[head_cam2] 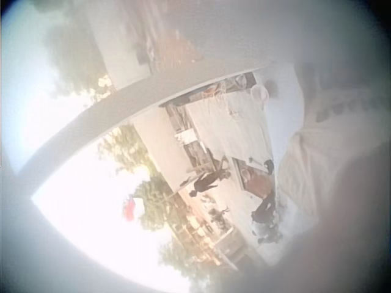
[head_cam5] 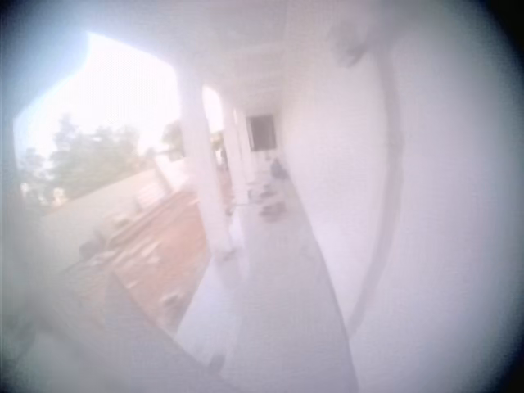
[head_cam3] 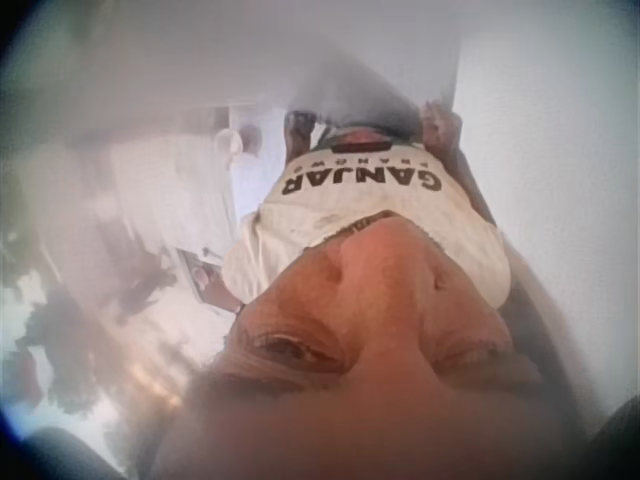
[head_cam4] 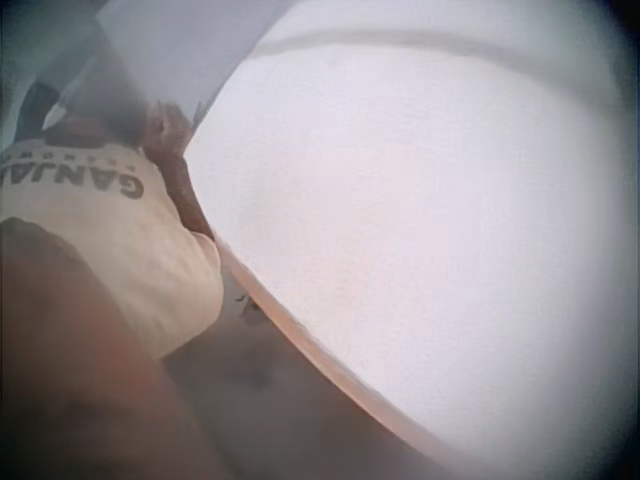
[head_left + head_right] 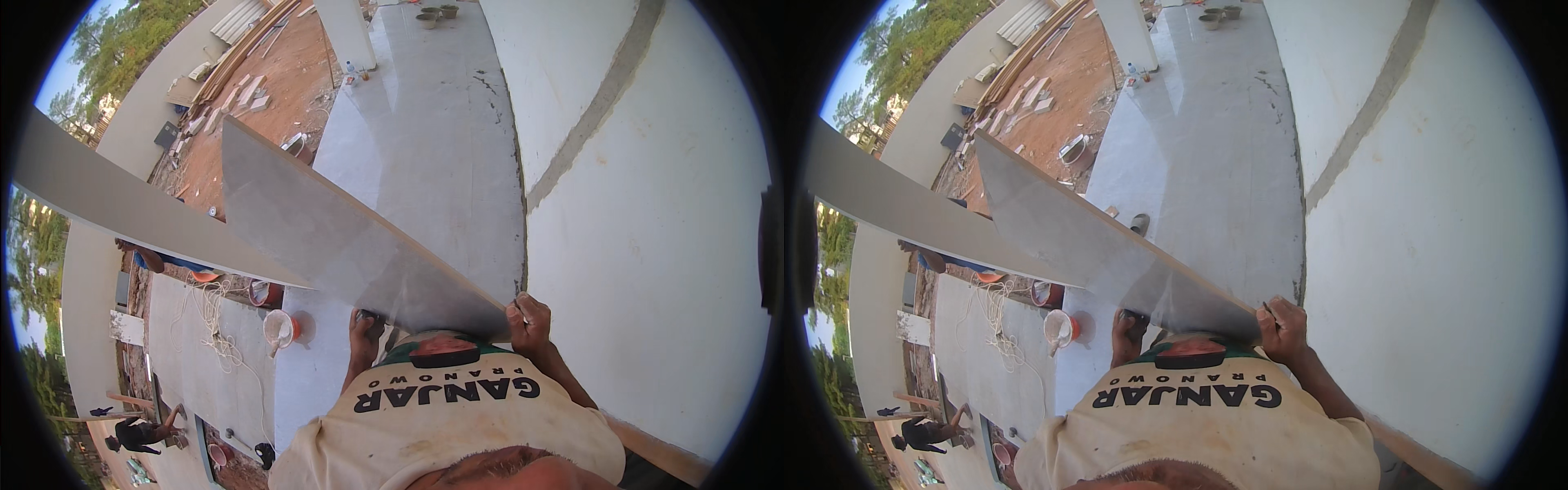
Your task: The person measures and marks a large ceramic tile using a tape measure and pencil. They then use a manual tile cutter to score and snap the tile along the marked line. Finally, the person carries the cut tile to an outdoor area and places it on the floor next to other installed tiles.
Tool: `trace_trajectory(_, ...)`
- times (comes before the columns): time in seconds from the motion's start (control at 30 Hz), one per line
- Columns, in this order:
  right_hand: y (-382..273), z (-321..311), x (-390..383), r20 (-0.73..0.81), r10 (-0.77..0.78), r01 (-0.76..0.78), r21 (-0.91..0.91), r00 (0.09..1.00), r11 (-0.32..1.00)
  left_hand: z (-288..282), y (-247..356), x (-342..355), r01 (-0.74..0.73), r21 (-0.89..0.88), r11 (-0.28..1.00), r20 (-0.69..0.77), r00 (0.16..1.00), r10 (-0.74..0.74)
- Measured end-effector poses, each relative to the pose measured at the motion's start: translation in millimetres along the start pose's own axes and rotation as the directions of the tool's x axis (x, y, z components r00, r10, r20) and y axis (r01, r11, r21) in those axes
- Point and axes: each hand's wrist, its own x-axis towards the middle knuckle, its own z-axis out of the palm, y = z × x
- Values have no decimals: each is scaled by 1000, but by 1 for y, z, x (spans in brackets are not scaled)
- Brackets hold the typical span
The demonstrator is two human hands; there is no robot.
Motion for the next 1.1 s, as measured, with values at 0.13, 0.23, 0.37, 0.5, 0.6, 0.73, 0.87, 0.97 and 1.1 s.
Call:
trace_trajectory(0.13,24,35,108,13,37,-36,-46,999,998,28,42,127,43,13,999,25,999,-44)
trace_trajectory(0.23,24,54,188,-20,35,-36,-63,999,997,64,80,205,101,17,995,58,993,-102)
trace_trajectory(0.37,51,79,263,-83,105,-114,-105,991,988,95,109,313,132,38,991,115,984,-135)
trace_trajectory(0.5,86,99,344,-140,179,-193,-90,974,977,135,129,424,176,76,982,117,976,-184)
trace_trajectory(0.6,127,111,411,-78,218,-223,-59,973,973,171,144,514,185,135,973,182,961,-208)
trace_trajectory(0.73,194,125,513,-75,240,-242,-21,968,970,222,153,635,197,148,969,196,955,-224)
trace_trajectory(0.87,240,123,624,-52,268,-267,21,962,964,287,173,733,206,160,965,181,955,-234)
trace_trajectory(0.97,270,130,709,4,256,-255,59,967,965,314,183,811,192,172,966,188,957,-223)
trace_trajectory(1.1,322,132,799,56,286,-287,21,957,958,377,199,907,235,129,963,218,941,-259)
